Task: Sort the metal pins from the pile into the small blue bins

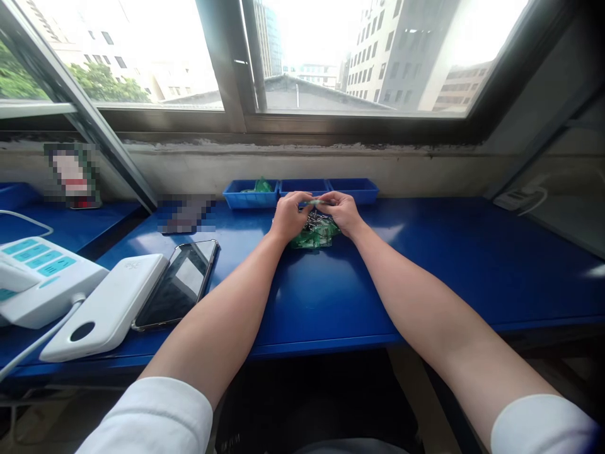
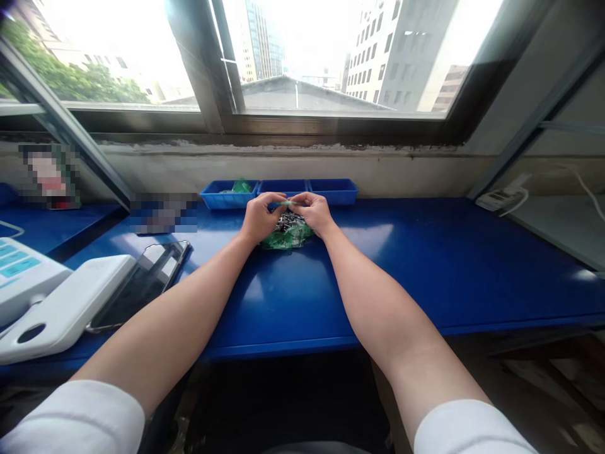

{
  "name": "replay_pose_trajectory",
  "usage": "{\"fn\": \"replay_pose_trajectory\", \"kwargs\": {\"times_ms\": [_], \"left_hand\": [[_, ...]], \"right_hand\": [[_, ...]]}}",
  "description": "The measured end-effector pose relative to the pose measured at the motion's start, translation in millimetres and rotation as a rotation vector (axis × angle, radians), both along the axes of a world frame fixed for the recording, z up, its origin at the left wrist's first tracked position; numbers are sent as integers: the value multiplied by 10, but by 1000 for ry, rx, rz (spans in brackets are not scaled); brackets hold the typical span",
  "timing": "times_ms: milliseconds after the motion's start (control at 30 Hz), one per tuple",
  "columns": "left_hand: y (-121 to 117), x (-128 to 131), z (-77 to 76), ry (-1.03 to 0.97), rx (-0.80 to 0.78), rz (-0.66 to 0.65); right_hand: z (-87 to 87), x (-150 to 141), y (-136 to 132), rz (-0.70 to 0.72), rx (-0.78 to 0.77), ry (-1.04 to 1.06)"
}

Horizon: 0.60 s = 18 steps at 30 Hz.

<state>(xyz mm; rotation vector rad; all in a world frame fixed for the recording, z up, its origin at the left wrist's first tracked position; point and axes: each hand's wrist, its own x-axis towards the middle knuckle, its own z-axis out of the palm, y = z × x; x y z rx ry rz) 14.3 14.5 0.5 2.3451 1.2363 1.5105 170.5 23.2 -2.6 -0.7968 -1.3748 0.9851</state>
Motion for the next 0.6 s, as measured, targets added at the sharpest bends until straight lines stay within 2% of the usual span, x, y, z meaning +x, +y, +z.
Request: {"fn": "replay_pose_trajectory", "kwargs": {"times_ms": [100, 200, 367, 467, 600], "left_hand": [[-7, 27, -3, -70, -43, -7], [-10, 20, 18, -175, -58, 51], [59, -125, 69, -305, -22, 300], [118, -230, 80, -332, -5, 428], [169, -310, 66, -320, 5, 541]], "right_hand": [[-13, -8, 31, -67, -8, -28], [-25, 2, 58, -174, 22, -99], [-60, 48, 60, -329, 52, -419], [-77, 50, 27, -342, 79, -608], [-69, 28, -24, -313, 133, -711]]}}
